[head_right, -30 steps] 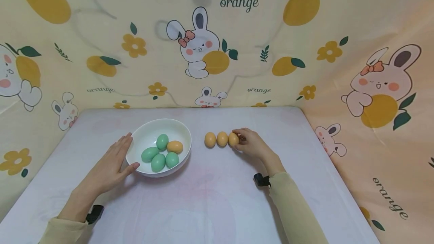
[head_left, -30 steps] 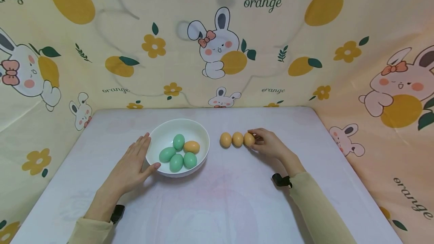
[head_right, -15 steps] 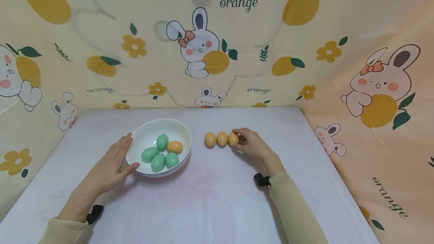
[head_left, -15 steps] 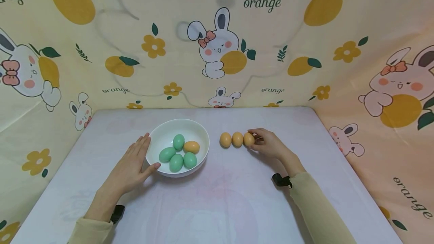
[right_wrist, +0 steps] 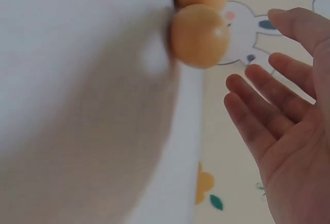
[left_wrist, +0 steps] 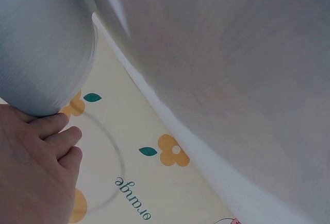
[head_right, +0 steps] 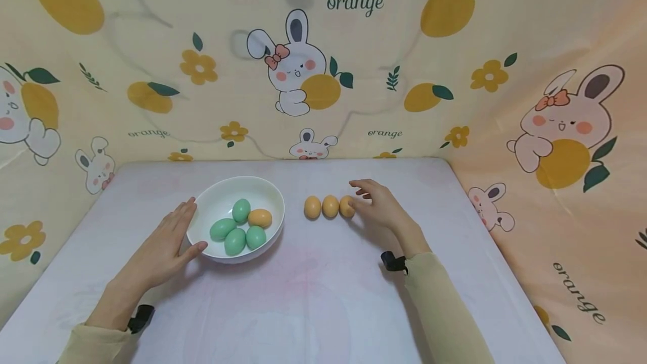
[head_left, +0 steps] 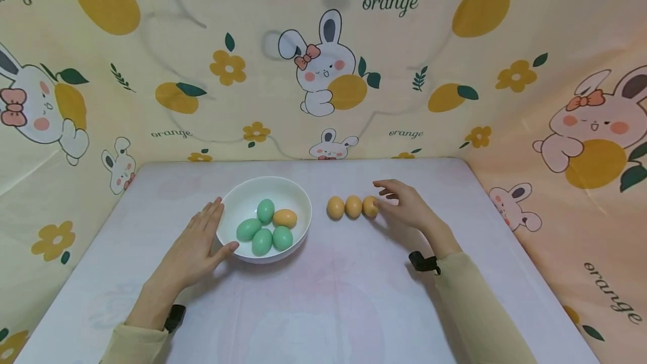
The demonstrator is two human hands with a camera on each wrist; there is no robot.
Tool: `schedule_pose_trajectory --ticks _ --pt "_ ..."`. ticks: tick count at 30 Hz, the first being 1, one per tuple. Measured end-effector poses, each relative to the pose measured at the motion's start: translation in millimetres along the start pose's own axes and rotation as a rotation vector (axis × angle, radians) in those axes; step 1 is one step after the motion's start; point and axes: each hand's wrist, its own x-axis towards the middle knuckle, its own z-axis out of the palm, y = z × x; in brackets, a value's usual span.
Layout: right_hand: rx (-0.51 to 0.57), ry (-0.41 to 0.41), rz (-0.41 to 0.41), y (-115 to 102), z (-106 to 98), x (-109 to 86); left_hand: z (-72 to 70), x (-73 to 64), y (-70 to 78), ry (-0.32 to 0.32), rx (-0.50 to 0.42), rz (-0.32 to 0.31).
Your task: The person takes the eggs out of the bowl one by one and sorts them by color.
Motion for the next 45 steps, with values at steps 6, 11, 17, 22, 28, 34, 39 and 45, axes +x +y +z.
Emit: schedule_pose_trajectory --ticks 6,11,17,22,28,34,39,45 --pt "-0.028 0.014 -0.053 -15.2 -5.5 11.2 0.7 0.2 -1.0 -0.001 -0.002 0.005" --pt "-0.037 0.006 -0.090 -32.3 -6.1 20.6 1.2 0.0 -1.8 -0.001 -0.007 0.008" --pt "-0.042 -0.007 -0.122 -52.4 -2.9 33.9 1.1 0.6 -2.7 0.000 -0.002 0.010" --pt "-0.014 -0.039 -0.140 -69.2 2.5 44.9 0.8 0.7 -2.5 0.000 -0.006 0.009" --pt "-0.004 -0.072 -0.179 -86.0 13.3 57.2 0.1 0.3 -2.1 0.004 -0.007 0.009" --pt "0.009 -0.131 -0.179 -101.0 27.4 69.2 -0.2 0.5 -2.4 0.013 -0.006 0.017" --pt "0.001 -0.178 -0.189 -113.0 40.7 76.0 0.5 0.6 -2.8 0.013 -0.006 0.019" --pt "-0.033 -0.241 -0.256 -122.7 56.0 85.8 -1.0 0.0 -0.6 0.007 -0.005 0.011"
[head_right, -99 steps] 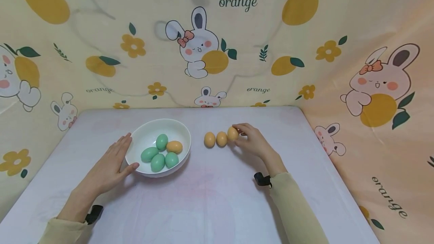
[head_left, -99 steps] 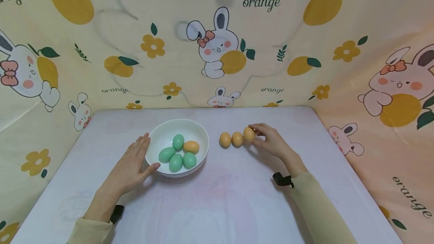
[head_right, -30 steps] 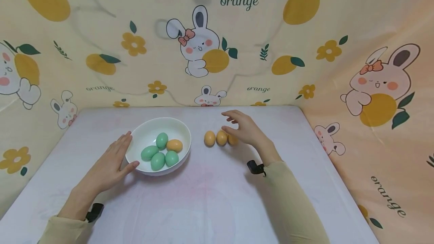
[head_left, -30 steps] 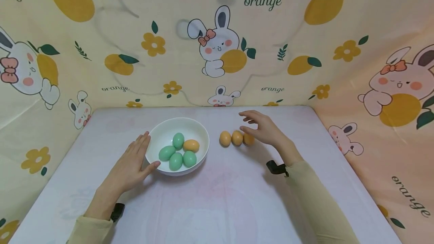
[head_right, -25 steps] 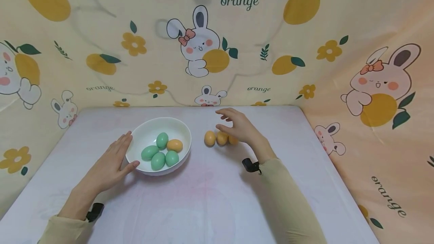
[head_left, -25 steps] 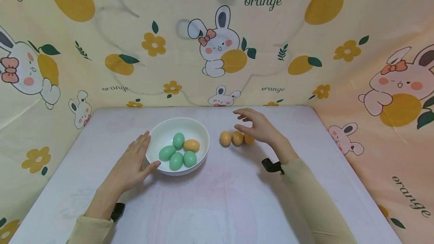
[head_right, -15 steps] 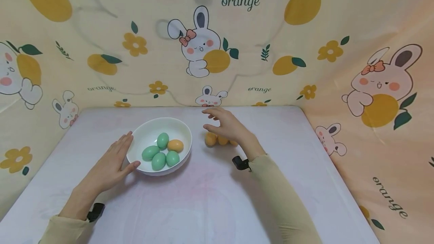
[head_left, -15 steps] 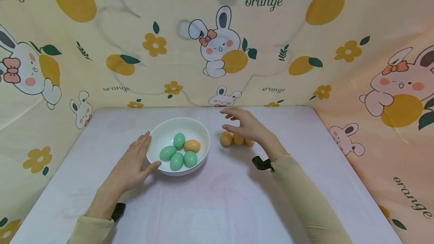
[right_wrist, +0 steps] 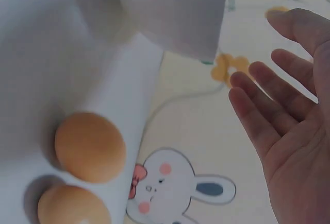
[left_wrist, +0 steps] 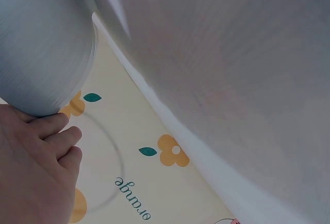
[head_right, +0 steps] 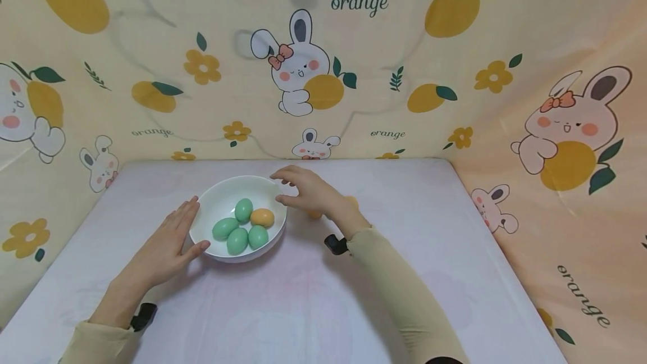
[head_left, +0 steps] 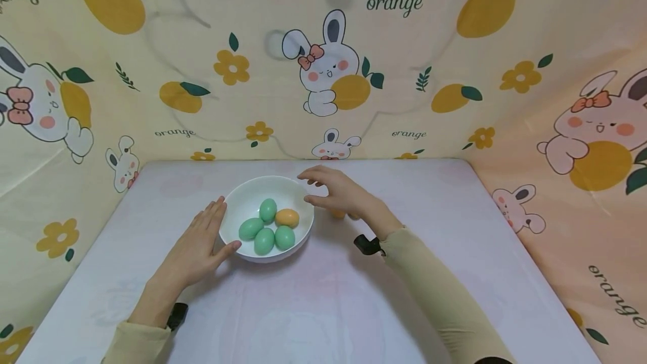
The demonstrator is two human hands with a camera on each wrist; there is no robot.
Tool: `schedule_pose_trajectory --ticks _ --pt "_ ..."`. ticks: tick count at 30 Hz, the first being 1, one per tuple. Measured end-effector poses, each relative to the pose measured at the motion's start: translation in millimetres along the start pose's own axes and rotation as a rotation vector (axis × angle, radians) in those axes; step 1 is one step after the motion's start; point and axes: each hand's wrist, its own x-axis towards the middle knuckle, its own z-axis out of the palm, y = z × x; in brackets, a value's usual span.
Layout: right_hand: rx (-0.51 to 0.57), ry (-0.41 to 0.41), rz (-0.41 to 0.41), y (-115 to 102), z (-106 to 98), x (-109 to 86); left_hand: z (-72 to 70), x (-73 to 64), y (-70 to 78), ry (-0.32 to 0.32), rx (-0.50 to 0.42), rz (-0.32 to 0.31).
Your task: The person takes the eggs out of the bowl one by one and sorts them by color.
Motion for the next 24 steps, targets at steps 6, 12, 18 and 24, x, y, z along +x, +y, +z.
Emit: schedule_pose_trajectory --ticks 6,12,18,24 --pt "-0.031 -0.058 -0.062 -5.3 8.7 11.7 -0.7 0.0 0.6 0.002 -0.005 0.004" --pt "-0.029 -0.153 -0.082 -9.5 16.7 21.9 -0.3 0.8 -0.5 0.008 -0.001 0.007" --pt "-0.044 -0.246 -0.090 -14.1 22.7 31.2 -0.1 1.0 -0.5 0.006 -0.002 0.000" --pt "-0.076 -0.335 -0.081 -15.3 30.7 41.8 1.5 0.5 -0.6 -0.011 0.001 -0.014"
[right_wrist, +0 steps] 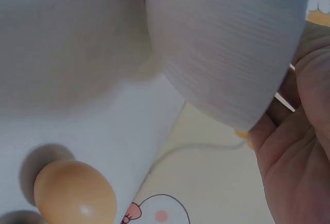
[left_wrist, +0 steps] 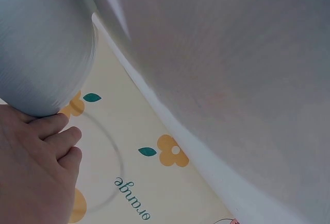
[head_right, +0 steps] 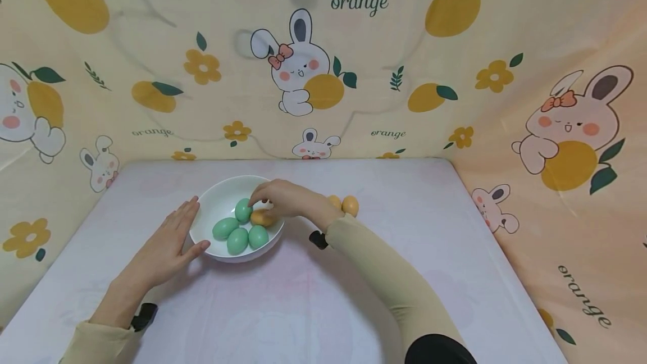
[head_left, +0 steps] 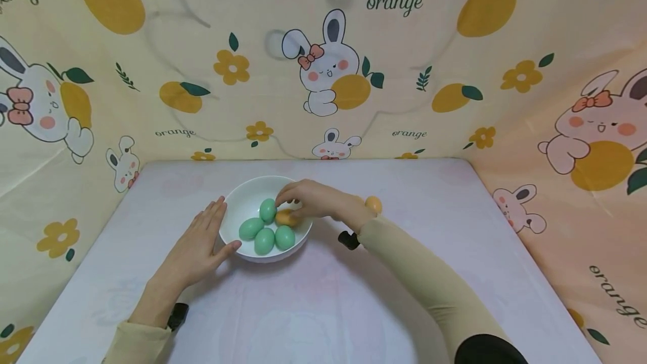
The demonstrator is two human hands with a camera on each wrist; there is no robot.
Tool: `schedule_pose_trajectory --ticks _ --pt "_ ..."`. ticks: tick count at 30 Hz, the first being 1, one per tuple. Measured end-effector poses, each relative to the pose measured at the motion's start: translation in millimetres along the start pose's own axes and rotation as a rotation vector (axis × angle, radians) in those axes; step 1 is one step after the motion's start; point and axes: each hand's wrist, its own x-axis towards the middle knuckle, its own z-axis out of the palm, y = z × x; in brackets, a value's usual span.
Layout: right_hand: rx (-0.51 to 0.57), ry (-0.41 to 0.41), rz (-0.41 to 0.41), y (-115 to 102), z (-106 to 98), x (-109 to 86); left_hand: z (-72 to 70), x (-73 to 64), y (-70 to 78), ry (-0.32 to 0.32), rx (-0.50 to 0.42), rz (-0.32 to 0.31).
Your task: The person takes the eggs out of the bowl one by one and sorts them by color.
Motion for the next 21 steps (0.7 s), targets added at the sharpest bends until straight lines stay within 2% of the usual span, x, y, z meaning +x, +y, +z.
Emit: schedule_pose_trajectory --ticks 6,15,21 --pt "-0.107 -0.045 -0.042 -0.8 2.8 9.2 0.9 -0.6 0.0 0.003 0.000 0.000" --pt "-0.196 -0.089 -0.060 -4.1 4.2 11.2 -0.6 -0.9 1.0 0.007 0.000 0.002" --pt "-0.214 -0.098 -0.064 -3.6 6.2 11.7 -0.1 -1.1 1.2 0.013 0.004 0.004"
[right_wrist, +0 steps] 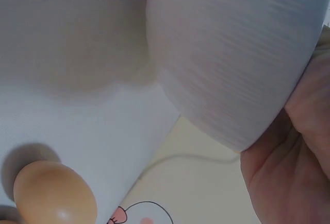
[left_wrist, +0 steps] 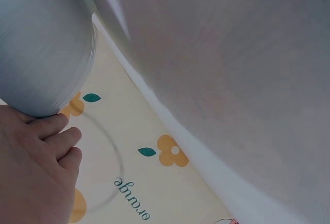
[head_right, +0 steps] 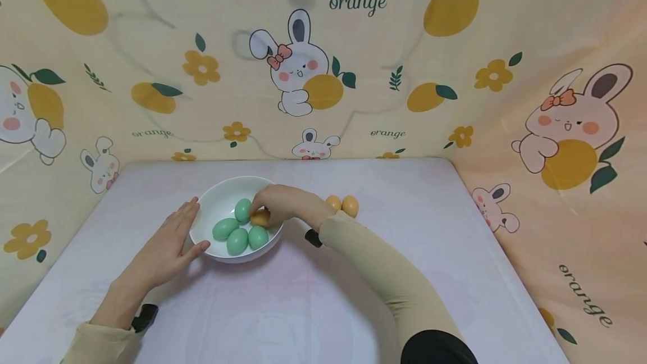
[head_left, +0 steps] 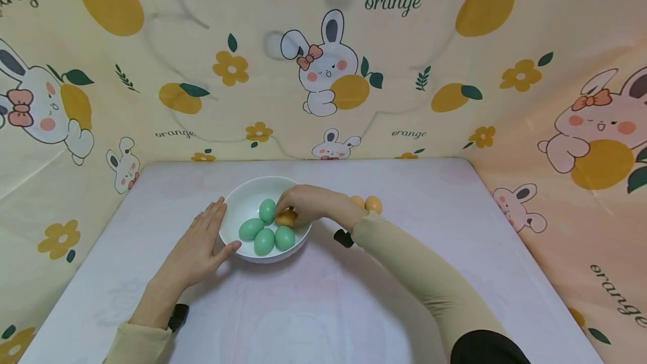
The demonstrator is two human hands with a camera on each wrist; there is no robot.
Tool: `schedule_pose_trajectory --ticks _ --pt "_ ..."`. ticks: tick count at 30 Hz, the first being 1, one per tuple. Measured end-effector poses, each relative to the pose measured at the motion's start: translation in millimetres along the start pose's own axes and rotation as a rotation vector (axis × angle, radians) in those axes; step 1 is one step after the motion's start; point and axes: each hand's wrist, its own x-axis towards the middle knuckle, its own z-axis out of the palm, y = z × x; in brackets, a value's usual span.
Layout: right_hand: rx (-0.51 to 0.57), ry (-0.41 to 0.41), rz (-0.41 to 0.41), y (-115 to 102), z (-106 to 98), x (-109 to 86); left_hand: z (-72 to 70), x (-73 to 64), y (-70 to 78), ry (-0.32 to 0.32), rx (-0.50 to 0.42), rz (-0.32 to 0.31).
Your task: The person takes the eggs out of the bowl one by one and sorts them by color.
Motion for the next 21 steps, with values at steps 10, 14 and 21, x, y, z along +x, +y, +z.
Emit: schedule_pose_trajectory --ticks 10,14,21 --pt "0.002 -0.013 0.044 -2.3 1.5 1.4 0.3 -0.3 -0.3 0.012 -0.003 0.009" --pt "-0.003 -0.017 0.061 -2.7 2.4 2.0 0.1 -0.2 -0.1 0.010 0.000 0.009" --pt "-0.017 -0.024 0.075 -2.3 4.0 2.4 -0.7 -0.4 0.6 0.005 -0.005 0.004"
